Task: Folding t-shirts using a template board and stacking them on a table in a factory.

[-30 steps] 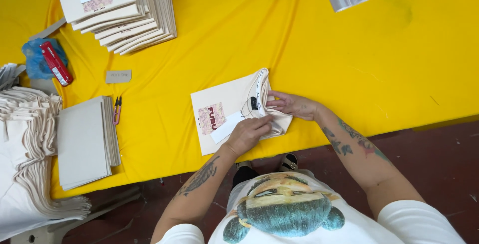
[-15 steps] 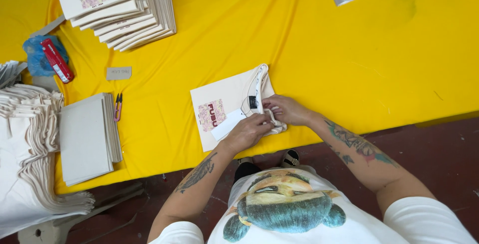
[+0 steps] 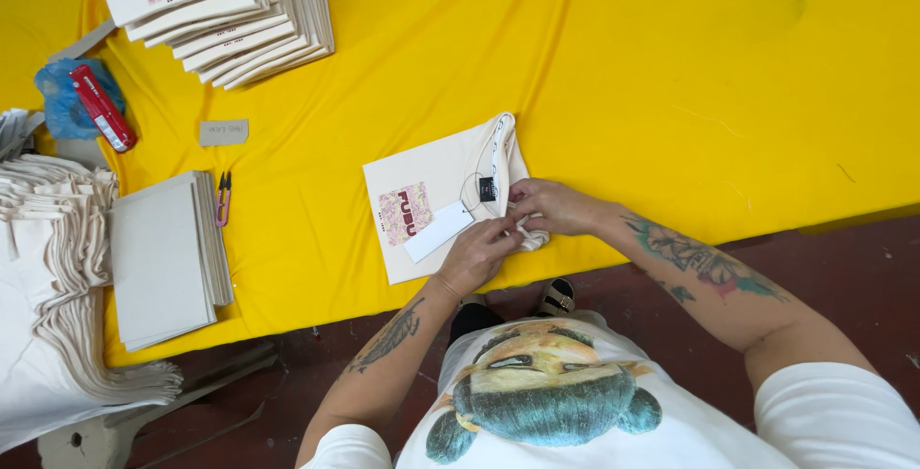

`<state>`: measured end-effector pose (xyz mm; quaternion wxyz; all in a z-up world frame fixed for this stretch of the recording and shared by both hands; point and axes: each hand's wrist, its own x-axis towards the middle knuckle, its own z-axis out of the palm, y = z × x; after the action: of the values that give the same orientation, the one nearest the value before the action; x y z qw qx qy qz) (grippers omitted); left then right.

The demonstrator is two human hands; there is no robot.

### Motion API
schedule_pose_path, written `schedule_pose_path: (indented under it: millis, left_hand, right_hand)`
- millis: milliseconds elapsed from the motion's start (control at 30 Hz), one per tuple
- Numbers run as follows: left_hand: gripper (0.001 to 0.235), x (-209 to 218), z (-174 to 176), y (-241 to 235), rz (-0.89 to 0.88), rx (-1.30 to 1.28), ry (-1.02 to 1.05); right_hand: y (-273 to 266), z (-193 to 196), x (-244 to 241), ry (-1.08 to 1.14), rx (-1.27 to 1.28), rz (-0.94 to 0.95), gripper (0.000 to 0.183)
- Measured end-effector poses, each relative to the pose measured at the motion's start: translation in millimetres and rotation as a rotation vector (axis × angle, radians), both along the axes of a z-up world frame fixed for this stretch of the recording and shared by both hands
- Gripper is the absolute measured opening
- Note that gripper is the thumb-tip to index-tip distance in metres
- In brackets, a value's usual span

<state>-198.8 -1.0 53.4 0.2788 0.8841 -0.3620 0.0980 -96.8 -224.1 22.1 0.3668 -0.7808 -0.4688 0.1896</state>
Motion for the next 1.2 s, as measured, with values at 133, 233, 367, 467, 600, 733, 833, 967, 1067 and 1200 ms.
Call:
schedule_pose_path:
  millis: [133, 233, 367, 467, 600, 733, 833, 967, 1067, 1200]
  left_hand:
    - [0.027, 4, -9, -16, -0.005, 0.033, -0.165]
    - [0.026, 12, -6, -19, -0.035, 0.038, -0.16]
    - [0.021, 22, 19, -24, -0.057, 0.014, -0.045]
    - [0.022, 69, 17, -28, 0.237, 0.08, -0.025]
    - [0.034, 144, 0, -26, 0.541, 0.166, 0.264]
    - [0.025, 200, -42, -22, 0.63, 0.37, 0.325]
    - [0.028, 202, 7, -28, 0.6, 0.347, 0.441]
    - [0.03, 212, -3, -45, 0.569, 0.39, 0.484]
    - [0.034, 203, -5, -59, 0.562, 0.407, 0.54]
    - [0.04, 199, 9, -63, 0.542, 0.332, 0.574]
  right_hand:
    - [27, -23, -8, -0.197, 0.056, -0.03, 0.024]
    - [43, 1, -7, -0.226, 0.139, -0.123, 0.039]
    - [42, -25, 9, -0.429, 0.089, -0.155, 0.092]
    - [42, -9, 15, -0.347, 0.034, -0.239, 0.092]
    - [45, 46, 3, -0.484, 0.046, -0.217, 0.061]
    - [42, 65, 1, -0.53, 0.002, -0.209, 0.053]
    - [47, 82, 5, -0.541, 0.008, -0.216, 0.052]
    - [61, 23, 25, -0.574, -0.082, -0.097, 0.057]
    - [41, 14, 38, -0.677, -0.105, 0.08, 0.038]
    - [66, 52, 56, -0.703, -0.065, 0.05, 0.038]
